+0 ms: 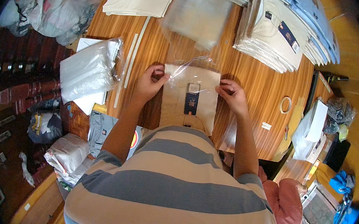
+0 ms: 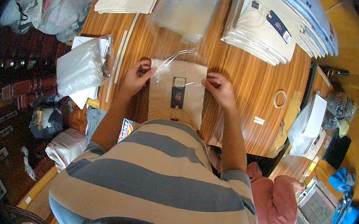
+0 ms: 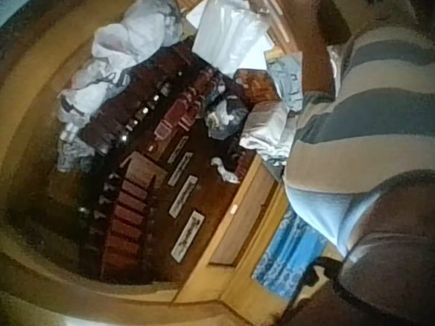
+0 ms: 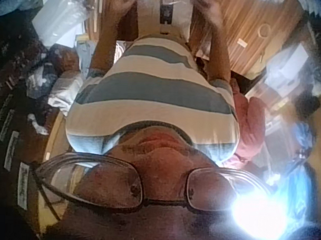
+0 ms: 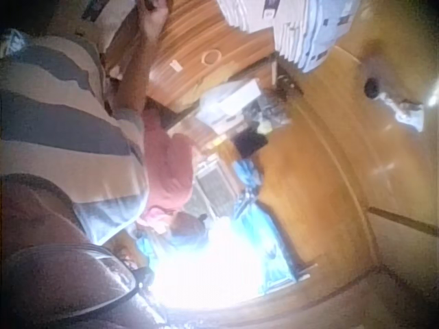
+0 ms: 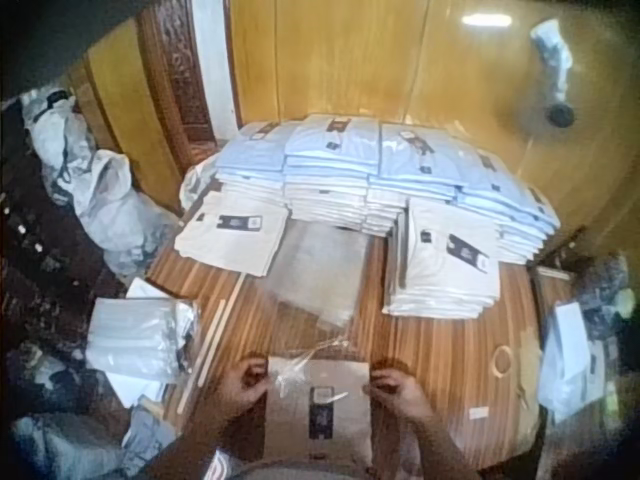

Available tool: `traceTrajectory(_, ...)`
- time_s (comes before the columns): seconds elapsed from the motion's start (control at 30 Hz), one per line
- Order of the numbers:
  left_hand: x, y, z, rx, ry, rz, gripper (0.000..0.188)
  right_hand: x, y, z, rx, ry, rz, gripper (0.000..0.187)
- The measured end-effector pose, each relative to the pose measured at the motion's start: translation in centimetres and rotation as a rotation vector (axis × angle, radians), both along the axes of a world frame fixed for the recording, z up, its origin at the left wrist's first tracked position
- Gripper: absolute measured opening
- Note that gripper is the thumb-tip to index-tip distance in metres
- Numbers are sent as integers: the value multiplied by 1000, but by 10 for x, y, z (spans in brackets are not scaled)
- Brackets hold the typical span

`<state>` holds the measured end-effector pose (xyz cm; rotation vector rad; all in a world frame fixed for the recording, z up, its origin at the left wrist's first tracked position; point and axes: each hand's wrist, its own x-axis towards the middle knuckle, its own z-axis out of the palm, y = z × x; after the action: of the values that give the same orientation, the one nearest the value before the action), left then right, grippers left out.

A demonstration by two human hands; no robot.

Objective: The person places folded shirts into plastic bags, seals the bags with adhesive tape, and stacks the finished packages.

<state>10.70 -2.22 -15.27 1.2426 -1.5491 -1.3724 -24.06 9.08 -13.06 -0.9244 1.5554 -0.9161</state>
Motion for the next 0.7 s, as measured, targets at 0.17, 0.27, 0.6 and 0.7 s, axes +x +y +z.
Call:
traceTrajectory(0.17,-33,-9,35,-282,-385,106,28,3,-14,6,-134,299,-39,39)
traceTrajectory(0.27,-34,-26,22,-484,-382,184,29,19,-45,23,-108,429,-90,43)
traceTrajectory(0.6,-56,-63,49,414,205,327,38,13,-89,-13,-173,190,-239,32)
traceTrajectory(0.7,-43,-72,55,717,409,153,44,17,-85,-11,-144,158,-297,35)
